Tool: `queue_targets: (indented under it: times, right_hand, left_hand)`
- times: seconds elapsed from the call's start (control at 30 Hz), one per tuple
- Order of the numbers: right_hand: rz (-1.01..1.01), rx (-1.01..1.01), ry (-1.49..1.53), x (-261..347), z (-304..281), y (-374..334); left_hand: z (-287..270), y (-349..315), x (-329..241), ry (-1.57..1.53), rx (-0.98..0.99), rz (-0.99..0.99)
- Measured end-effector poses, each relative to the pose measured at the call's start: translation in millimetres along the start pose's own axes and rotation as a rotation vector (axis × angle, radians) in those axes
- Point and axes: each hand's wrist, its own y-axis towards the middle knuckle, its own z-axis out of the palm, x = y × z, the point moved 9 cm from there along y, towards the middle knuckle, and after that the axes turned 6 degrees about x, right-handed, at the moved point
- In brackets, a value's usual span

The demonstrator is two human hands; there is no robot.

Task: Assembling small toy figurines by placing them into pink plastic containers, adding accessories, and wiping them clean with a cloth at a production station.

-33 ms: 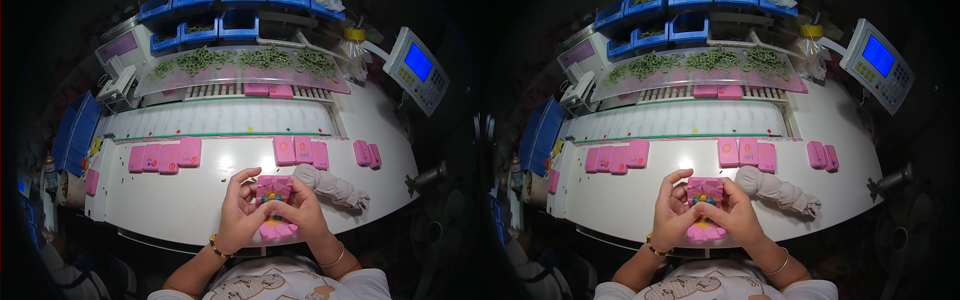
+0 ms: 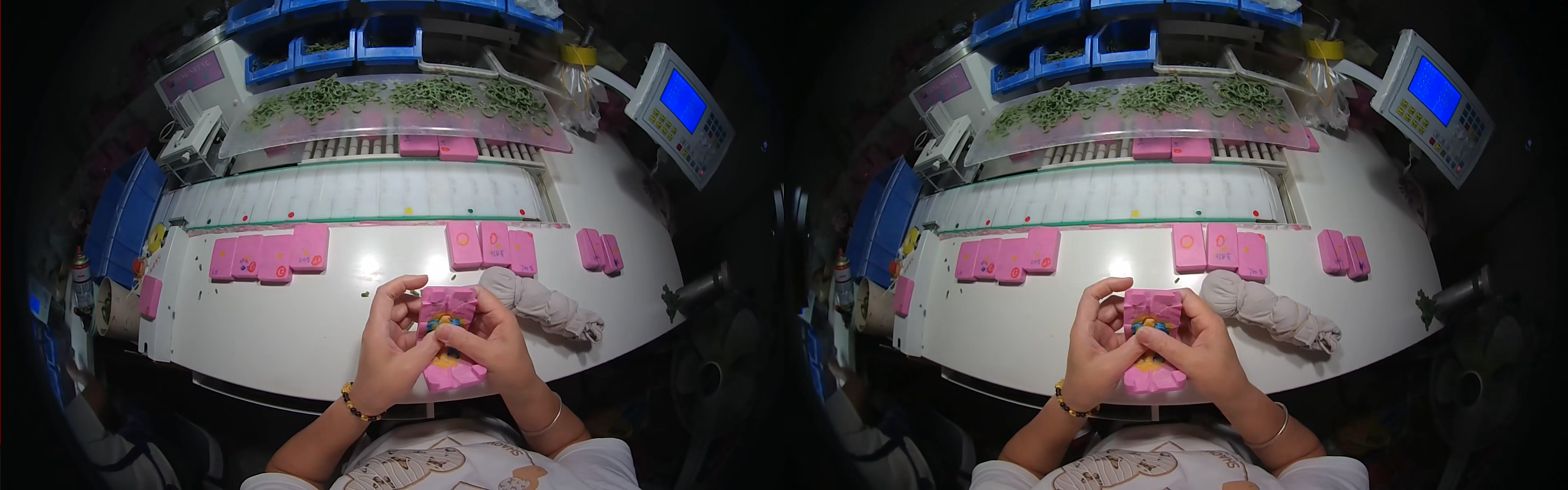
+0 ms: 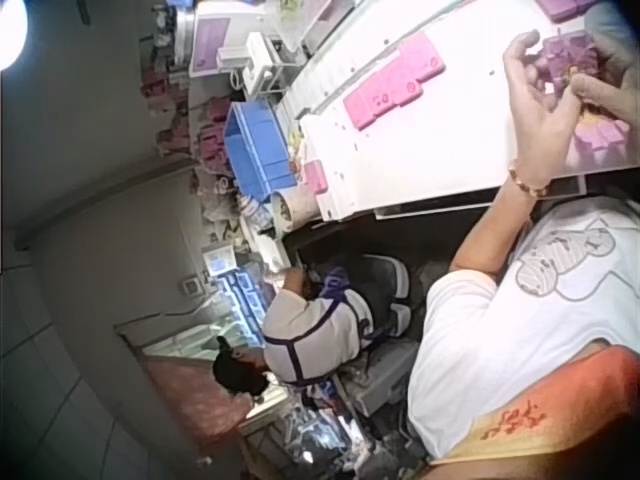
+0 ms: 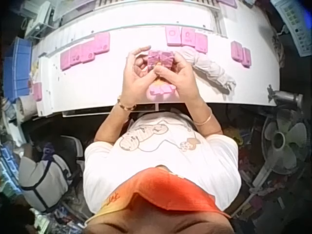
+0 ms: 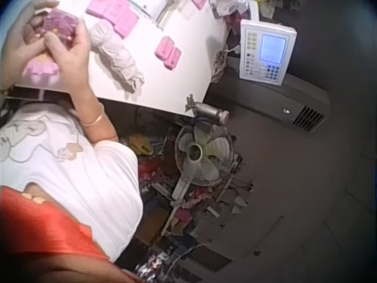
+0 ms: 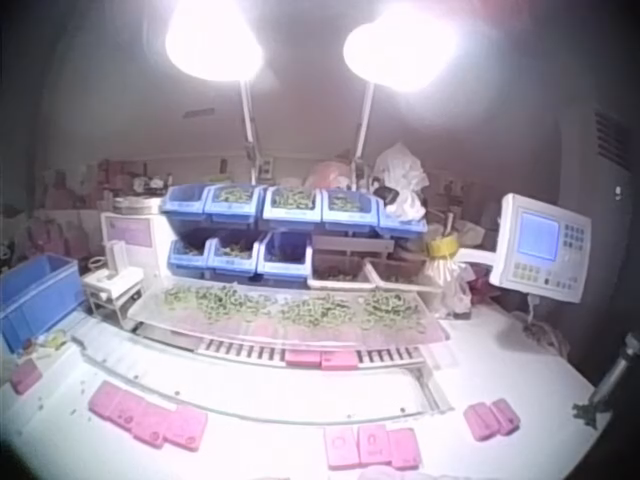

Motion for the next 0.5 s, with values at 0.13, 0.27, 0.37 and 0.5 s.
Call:
queue_targets:
  times: [0.13,0.27,0.37,0.5]
  right_hand:
    - [0.016,0.047,-0.13,-0.3,-1.7,0.8]
    - [-0.007,-0.013,-0.088,-2.4,-6.1,-0.7]
    - [-0.063,-0.042,-0.126,-1.4,-8.0,-3.7]
    - [-0.086,-0.027,-0.118,-0.9,-1.3,-8.0]
  left_hand:
    - [-0.9,-0.2,0.1,0.128,-0.007,0.028]
    - [1.9,-3.8,-0.2,0.107,0.0,0.054]
    - [4.9,-5.9,1.7,0.043,0.017,0.034]
    - [1.1,-11.3,6.3,0.023,-0.043,0.04]
